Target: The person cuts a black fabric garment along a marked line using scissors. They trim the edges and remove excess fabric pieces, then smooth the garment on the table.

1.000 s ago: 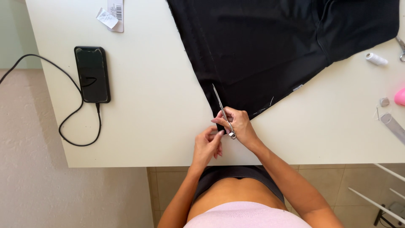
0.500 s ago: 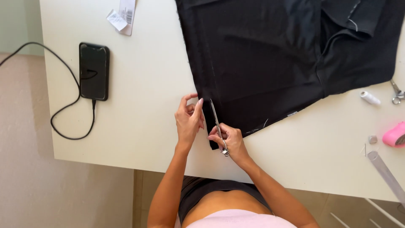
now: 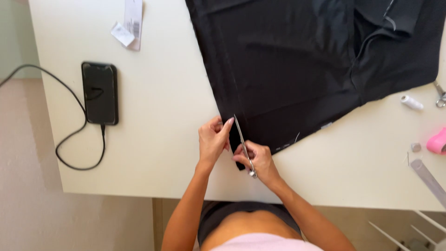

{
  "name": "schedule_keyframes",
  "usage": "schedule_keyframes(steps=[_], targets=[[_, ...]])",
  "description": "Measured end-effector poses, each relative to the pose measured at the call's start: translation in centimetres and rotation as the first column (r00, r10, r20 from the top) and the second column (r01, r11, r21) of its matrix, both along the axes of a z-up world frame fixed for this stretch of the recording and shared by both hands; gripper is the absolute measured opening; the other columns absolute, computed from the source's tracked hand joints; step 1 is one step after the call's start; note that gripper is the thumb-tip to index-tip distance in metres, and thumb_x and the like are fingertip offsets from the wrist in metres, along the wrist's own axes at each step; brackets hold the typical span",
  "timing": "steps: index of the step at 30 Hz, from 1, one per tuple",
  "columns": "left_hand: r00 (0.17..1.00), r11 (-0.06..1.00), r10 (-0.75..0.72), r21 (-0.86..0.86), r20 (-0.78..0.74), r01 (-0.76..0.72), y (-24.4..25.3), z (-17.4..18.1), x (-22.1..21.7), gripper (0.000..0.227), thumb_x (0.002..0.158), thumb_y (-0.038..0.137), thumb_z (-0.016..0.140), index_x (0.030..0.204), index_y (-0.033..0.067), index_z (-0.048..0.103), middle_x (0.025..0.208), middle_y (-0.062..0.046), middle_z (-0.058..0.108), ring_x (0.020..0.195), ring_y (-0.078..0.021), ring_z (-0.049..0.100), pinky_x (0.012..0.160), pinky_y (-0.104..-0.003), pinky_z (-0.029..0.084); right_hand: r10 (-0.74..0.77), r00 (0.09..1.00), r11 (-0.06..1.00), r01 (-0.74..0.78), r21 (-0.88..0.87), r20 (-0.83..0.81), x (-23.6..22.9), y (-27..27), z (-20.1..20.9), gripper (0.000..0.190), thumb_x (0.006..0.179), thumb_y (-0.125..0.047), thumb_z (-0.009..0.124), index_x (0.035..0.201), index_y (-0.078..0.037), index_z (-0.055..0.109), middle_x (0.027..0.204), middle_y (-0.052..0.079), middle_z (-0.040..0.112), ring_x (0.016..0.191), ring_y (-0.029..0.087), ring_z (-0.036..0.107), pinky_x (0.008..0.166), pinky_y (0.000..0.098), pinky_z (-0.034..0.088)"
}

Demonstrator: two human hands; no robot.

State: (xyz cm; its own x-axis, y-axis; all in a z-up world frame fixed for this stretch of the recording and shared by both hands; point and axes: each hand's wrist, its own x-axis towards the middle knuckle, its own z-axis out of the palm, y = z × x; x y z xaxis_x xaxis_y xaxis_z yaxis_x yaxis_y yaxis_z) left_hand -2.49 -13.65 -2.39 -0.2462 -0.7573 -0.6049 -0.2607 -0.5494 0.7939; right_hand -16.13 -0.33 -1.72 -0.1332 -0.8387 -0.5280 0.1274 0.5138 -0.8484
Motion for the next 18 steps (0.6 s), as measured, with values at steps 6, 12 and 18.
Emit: schedule_keyframes(steps=[6, 12, 18], targets=[[0.998, 0.998, 0.032, 0.060, -0.053, -0.029, 0.9, -2.0, 0.9, 0.019, 0.103, 0.022, 0.077, 0.097, 0.0042, 0.080, 0.043, -0.007, 0.059, 0.030, -0.0171, 0.057, 0.030, -0.026, 0.044, 0.010, 1.000, 0.999, -0.011, 0.037, 0.029, -0.3, -1.2, 1.1, 0.026, 0.090, -0.017, 0.092, 0.097, 0.001, 0.076, 0.065, 0.008, 0.068, 0.041, 0.012, 0.062, 0.044, 0.0247, 0.053], [0.996, 0.997, 0.028, 0.073, -0.084, -0.022, 0.7, -1.7, 0.9, 0.019, 0.103, 0.020, 0.076, 0.097, 0.0026, 0.080, 0.043, -0.007, 0.057, 0.031, -0.0167, 0.057, 0.031, -0.025, 0.043, 0.028, 0.999, 0.999, -0.027, 0.032, -0.033, -0.2, -1.4, 0.0, 0.026, 0.090, -0.020, 0.092, 0.097, 0.000, 0.076, 0.065, 0.008, 0.065, 0.041, 0.012, 0.062, 0.045, 0.0237, 0.052], [0.996, 0.997, 0.019, 0.070, -0.087, -0.013, 0.7, -1.6, 0.8, 0.019, 0.104, 0.019, 0.075, 0.097, 0.0024, 0.079, 0.043, -0.007, 0.058, 0.031, -0.0171, 0.057, 0.030, -0.025, 0.043, -0.008, 1.000, 0.999, 0.009, 0.044, -0.026, 0.2, -1.7, 1.4, 0.023, 0.091, -0.015, 0.090, 0.092, 0.002, 0.075, 0.061, 0.005, 0.062, 0.039, 0.010, 0.060, 0.042, 0.0226, 0.050]])
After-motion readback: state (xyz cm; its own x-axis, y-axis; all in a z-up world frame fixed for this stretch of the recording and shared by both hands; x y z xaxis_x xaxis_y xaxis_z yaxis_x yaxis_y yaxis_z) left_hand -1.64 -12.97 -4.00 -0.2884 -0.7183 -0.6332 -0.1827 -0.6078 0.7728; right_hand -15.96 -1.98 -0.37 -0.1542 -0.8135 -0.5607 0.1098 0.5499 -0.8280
